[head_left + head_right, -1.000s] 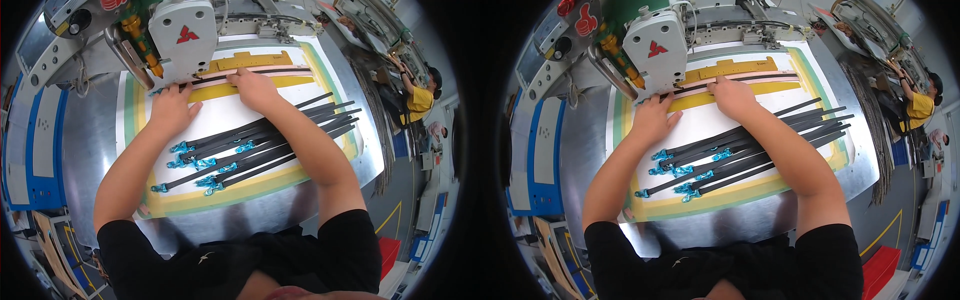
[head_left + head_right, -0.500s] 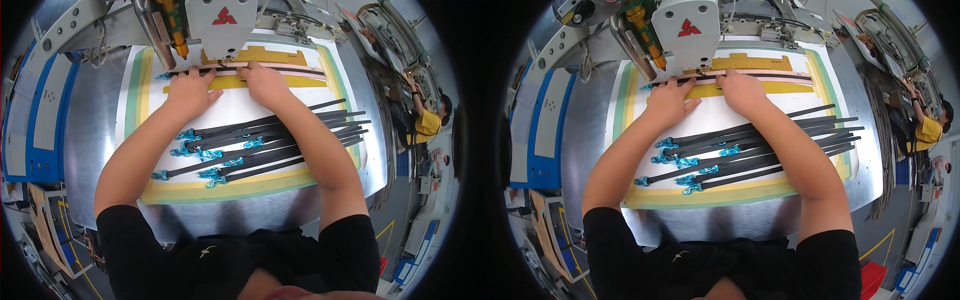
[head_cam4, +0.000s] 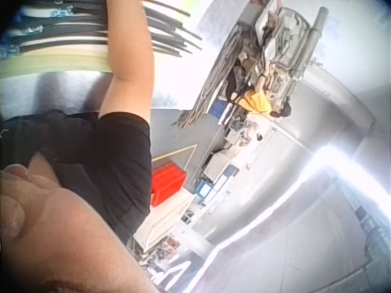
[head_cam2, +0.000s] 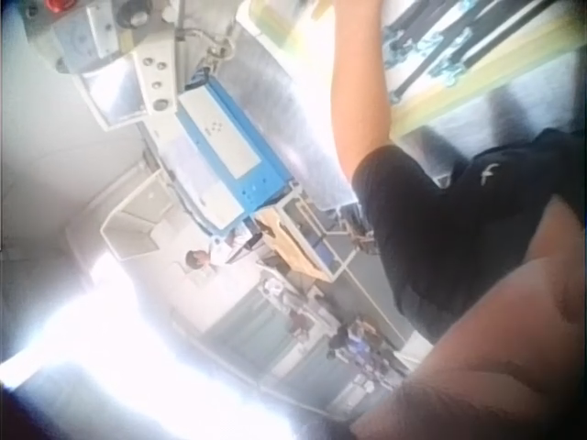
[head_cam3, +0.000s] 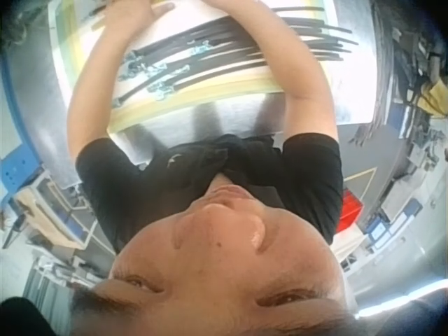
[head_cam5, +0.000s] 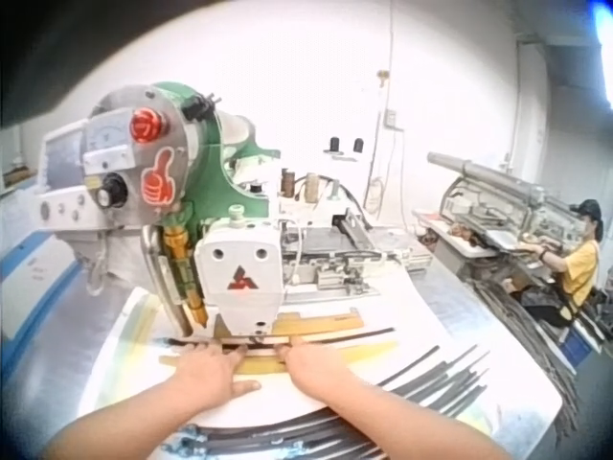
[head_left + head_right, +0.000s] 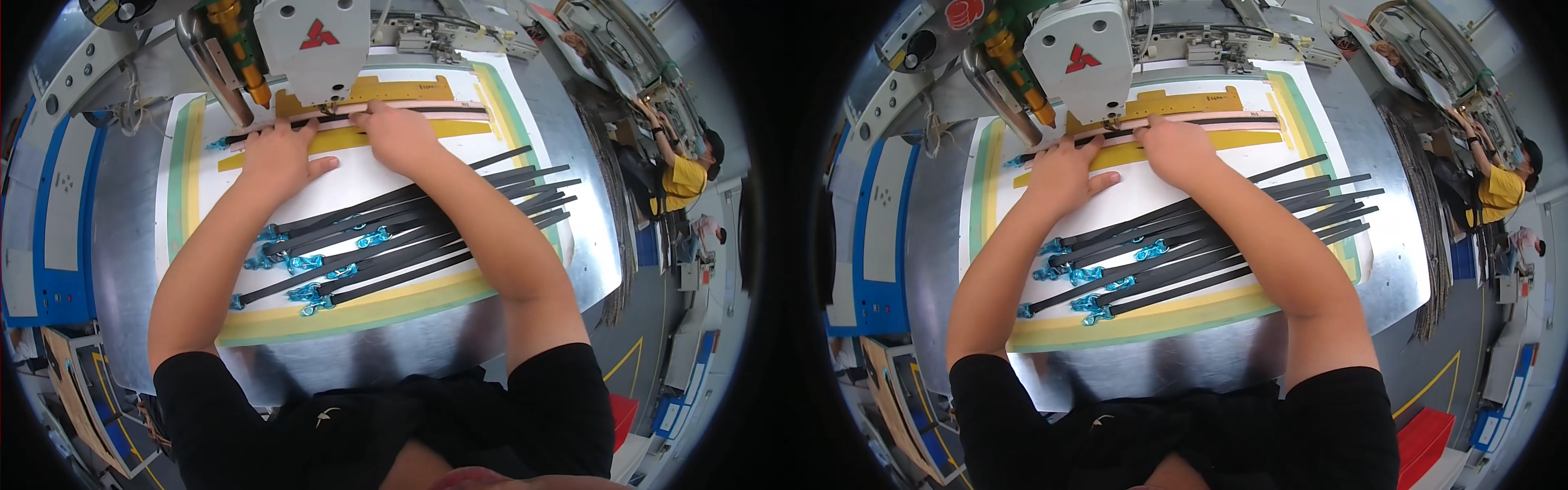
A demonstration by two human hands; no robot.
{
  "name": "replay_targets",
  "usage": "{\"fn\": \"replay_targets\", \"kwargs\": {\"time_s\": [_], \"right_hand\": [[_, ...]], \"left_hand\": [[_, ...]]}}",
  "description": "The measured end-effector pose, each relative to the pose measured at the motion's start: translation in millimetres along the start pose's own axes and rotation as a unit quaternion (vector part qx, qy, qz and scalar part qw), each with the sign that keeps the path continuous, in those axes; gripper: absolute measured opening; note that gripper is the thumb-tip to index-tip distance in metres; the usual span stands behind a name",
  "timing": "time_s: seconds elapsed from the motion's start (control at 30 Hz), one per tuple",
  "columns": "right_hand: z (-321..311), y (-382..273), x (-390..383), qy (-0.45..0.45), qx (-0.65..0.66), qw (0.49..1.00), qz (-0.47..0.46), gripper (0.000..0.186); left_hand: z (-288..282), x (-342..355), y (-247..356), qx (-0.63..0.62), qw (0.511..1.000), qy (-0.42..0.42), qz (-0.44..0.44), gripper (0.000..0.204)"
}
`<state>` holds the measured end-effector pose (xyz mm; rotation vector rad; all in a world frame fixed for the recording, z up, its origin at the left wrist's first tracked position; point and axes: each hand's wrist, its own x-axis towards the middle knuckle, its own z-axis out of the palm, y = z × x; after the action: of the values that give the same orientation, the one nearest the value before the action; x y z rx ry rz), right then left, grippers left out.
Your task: Sewing zippers onto leather strips using a sewing machine.
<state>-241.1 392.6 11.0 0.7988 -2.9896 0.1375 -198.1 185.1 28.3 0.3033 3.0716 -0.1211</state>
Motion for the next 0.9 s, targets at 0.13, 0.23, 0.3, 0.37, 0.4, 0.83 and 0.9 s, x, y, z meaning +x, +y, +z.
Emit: {"fn": "replay_targets", "kwargs": {"time_s": [0.13, 0.23, 0.3, 0.37, 0.4, 0.83, 0.9], "right_hand": [[-7.7, 21.6, -8.6, -0.01, -0.005, 1.0, 0.008, 0.044], [-15.7, 32.4, -14.1, -0.014, 0.002, 0.999, 0.043, 0.044], [-12.9, 38.1, -16.0, -0.007, 0.001, 0.999, 0.04, 0.044], [-12.5, 38.9, -17.0, 0.001, 0.001, 0.999, 0.036, 0.044], [-16.9, 34.5, -15.6, -0.002, -0.003, 1.0, 0.03, 0.043], [-12.6, 29.1, -5.1, 0.012, -0.025, 0.999, -0.035, 0.034], [-12.6, 29.3, -5.2, 0.013, -0.025, 0.999, -0.041, 0.035]], "left_hand": [[16.9, 8.5, -3.6, -0.006, 0.997, 0.058, 0.049, 0.081], [13.2, 10.5, 1.9, -0.004, 0.999, 0.034, 0.032, 0.084], [1.4, 8.4, 10.5, -0.006, 0.999, 0.019, 0.03, 0.086], [-7.7, 9.0, 13.5, -0.011, 0.999, -0.011, 0.03, 0.089], [-9.0, 10.3, 13.3, -0.014, 0.999, -0.014, 0.028, 0.089], [-11.6, 22.9, 31.6, -0.006, 0.998, 0.016, 0.059, 0.095], [-16.5, 25.9, 33.6, -0.003, 0.999, -0.012, 0.045, 0.095]]}}
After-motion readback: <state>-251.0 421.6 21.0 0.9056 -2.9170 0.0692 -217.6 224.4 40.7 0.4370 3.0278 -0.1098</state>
